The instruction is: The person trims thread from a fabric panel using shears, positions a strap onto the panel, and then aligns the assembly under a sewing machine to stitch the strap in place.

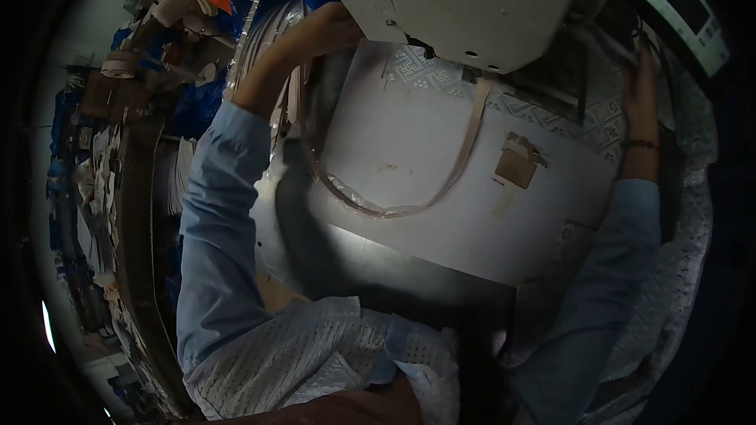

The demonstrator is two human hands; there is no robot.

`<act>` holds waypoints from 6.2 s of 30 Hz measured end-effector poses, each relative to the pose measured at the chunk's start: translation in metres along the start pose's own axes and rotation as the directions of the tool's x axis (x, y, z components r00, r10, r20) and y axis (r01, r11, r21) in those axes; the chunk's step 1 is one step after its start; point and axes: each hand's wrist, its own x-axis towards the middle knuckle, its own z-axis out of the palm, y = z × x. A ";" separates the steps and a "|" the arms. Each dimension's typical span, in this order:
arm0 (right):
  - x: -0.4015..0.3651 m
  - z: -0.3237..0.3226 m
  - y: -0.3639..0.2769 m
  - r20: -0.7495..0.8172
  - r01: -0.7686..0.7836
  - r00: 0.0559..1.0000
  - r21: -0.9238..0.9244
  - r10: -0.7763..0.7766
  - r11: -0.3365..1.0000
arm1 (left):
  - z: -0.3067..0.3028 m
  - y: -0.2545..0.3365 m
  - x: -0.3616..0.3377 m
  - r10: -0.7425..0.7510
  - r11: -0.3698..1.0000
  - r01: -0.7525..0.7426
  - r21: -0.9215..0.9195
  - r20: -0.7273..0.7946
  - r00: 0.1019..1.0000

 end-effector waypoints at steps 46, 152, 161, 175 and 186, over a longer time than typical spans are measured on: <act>-0.273 0.070 -0.020 0.649 0.659 0.719 -0.750 -0.247 -0.055 | -0.038 -0.184 0.045 0.522 0.570 -0.111 0.814 -0.255 0.814; -0.343 0.121 -0.139 0.550 0.220 0.561 -0.820 0.619 0.529 | 0.021 0.058 -0.172 0.433 0.782 -0.535 0.319 0.339 0.835; -0.401 0.134 -0.145 0.936 0.947 0.322 -0.318 -0.138 0.057 | 0.108 0.131 -0.132 0.439 0.787 -0.026 -0.617 0.530 0.725; -0.422 0.119 -0.088 0.697 -0.021 0.561 -0.527 0.447 0.849 | 0.131 0.200 -0.116 0.378 0.146 -0.049 -0.988 0.010 0.926; -0.347 0.110 -0.112 0.735 0.123 0.566 -0.523 0.373 0.844 | 0.124 0.107 -0.171 0.361 0.580 0.277 -0.766 0.546 0.756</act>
